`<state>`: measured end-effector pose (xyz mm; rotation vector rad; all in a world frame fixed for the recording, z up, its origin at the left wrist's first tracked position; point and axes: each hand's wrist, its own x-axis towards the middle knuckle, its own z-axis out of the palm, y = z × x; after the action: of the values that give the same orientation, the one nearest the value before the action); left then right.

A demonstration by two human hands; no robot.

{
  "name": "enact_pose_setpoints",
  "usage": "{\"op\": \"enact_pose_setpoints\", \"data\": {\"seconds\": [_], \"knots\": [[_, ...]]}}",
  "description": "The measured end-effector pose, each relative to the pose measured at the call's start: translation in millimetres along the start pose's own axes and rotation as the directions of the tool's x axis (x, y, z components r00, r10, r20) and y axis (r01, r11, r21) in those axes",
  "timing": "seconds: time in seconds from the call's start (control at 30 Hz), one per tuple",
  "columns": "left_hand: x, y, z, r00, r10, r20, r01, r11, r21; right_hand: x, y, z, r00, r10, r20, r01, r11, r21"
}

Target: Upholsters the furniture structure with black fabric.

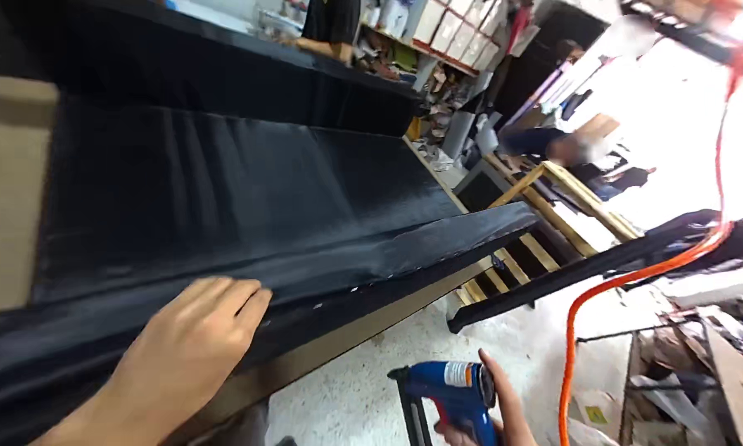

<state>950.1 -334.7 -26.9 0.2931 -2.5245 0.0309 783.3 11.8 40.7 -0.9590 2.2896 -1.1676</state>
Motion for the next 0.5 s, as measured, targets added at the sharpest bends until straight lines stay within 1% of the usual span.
{"op": "enact_pose_setpoints", "data": {"seconds": [0.03,0.13,0.2,0.27,0.33,0.43,0.5], "knots": [[-4,5,2,0.999,-0.003,-0.037,0.003,1.0,-0.002,0,1,3,1.0,-0.003,0.006,0.002,1.0,0.027],[-11,18,2,0.991,-0.055,-0.119,0.05,0.998,-0.047,2,-11,12,0.997,0.07,-0.02,-0.067,0.99,0.122],[-11,21,5,0.98,-0.113,-0.165,0.1,0.991,-0.084,8,-22,13,0.996,0.08,-0.041,-0.075,0.991,0.113],[-12,20,10,0.975,-0.124,-0.185,0.104,0.988,-0.111,18,-29,11,0.997,0.064,-0.041,-0.059,0.992,0.111],[-13,18,14,0.982,-0.094,-0.162,0.079,0.992,-0.096,34,-36,6,0.998,0.052,-0.039,-0.048,0.994,0.097],[-11,17,13,0.994,-0.067,-0.085,0.062,0.997,-0.053,62,-54,-2,0.997,0.06,-0.048,-0.059,0.998,0.024],[-14,14,12,0.997,-0.04,-0.072,0.035,0.997,-0.07,81,-68,-2,0.997,0.075,-0.036,-0.076,0.997,-0.032]]}}
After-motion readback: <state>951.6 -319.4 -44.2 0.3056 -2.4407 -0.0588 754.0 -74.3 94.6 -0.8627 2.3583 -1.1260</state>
